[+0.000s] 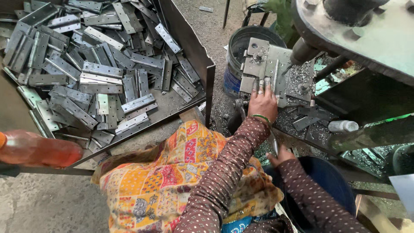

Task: The person repeatedly picks metal brackets from a bin, places them into a jig under a drill press, and operates the machine to drill holes. After each cycle, the person removes the bracket and returns it to the bin.

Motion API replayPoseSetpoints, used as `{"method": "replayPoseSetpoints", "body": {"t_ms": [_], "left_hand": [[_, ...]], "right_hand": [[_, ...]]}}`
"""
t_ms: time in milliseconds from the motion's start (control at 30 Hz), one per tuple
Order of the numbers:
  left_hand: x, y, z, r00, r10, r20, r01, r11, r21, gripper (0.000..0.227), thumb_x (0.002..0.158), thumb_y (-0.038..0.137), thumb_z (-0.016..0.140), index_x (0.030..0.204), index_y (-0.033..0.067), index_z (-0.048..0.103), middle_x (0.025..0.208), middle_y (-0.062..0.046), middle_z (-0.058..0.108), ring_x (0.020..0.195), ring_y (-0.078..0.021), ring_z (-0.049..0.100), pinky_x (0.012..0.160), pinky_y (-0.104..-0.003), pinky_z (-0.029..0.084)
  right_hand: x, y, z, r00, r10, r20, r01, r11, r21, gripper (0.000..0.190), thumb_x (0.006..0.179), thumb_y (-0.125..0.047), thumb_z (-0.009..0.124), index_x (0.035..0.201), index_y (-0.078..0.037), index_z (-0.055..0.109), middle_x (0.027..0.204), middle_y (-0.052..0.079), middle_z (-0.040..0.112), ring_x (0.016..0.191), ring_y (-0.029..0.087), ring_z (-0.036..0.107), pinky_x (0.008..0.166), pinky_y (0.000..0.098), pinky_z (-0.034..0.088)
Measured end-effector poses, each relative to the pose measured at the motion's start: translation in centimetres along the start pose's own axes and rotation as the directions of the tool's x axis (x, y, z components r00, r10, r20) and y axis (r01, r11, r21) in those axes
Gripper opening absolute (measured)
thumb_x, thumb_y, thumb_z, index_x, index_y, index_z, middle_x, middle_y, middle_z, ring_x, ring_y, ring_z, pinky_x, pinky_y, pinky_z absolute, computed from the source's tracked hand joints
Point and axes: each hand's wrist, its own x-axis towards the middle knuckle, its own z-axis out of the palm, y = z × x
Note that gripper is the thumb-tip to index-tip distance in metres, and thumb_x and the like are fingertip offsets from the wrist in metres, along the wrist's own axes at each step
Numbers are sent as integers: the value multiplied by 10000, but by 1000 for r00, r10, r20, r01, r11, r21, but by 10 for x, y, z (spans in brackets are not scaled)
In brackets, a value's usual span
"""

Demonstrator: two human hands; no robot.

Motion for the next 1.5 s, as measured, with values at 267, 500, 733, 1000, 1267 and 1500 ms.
{"method": "replayPoseSetpoints", "body": {"t_ms": [267, 500, 733, 1000, 1267, 1500], "left_hand": [[-5, -3, -7, 991, 19, 132, 1, 989, -150, 285, 979, 155, 562, 1190, 20, 700, 1432, -189, 581, 1228, -305, 603, 1155, -482, 405], [34, 0, 5, 995, 14, 98, -14, 1000, -6, 321, 947, 208, 543, 1164, 27, 695, 1426, -207, 526, 1283, -335, 538, 1160, -506, 342], [28, -2, 6, 987, 11, 160, 7, 994, -109, 337, 1009, 172, 464, 1244, 41, 666, 1462, -181, 505, 1335, -341, 495, 1208, -530, 277], [21, -1, 3, 997, 13, 71, -13, 1000, 7, 389, 948, 207, 502, 1261, 33, 654, 1412, -154, 551, 1312, -295, 534, 1189, -480, 322], [13, -4, 5, 998, 5, -58, -8, 999, -47, 358, 862, 191, 516, 1134, 47, 699, 1350, -146, 576, 1299, -318, 529, 1127, -514, 328], [36, -12, 3, 988, 1, 155, 6, 999, -45, 342, 899, 197, 490, 1166, 118, 689, 1510, -121, 477, 1375, -301, 423, 1178, -519, 233]], "right_hand": [[7, 24, 37, 996, -50, -69, 60, 986, 154, 797, 749, -555, 754, 1290, -29, 498, 1046, 246, 707, 962, 395, 709, 845, 478, 570], [27, 24, -9, 999, -29, 38, 31, 998, -48, 902, 754, -667, 740, 1304, -3, 476, 1047, 242, 709, 945, 387, 739, 863, 447, 598], [-8, 9, 43, 997, 58, -54, -53, 994, 96, 745, 858, -546, 665, 1358, -27, 476, 1066, 272, 708, 993, 424, 713, 876, 489, 566], [15, 5, -27, 994, 45, 97, -40, 998, -53, 902, 762, -645, 745, 1337, -17, 445, 1136, 247, 688, 1032, 369, 707, 928, 450, 562], [-5, 21, 60, 983, -90, -157, 126, 964, 234, 759, 765, -557, 679, 1289, -33, 516, 1087, 242, 700, 971, 399, 704, 853, 478, 546], [17, 14, -19, 995, 3, 101, 1, 999, -32, 868, 748, -653, 750, 1252, 5, 491, 1072, 275, 693, 960, 392, 720, 843, 461, 583]]}}
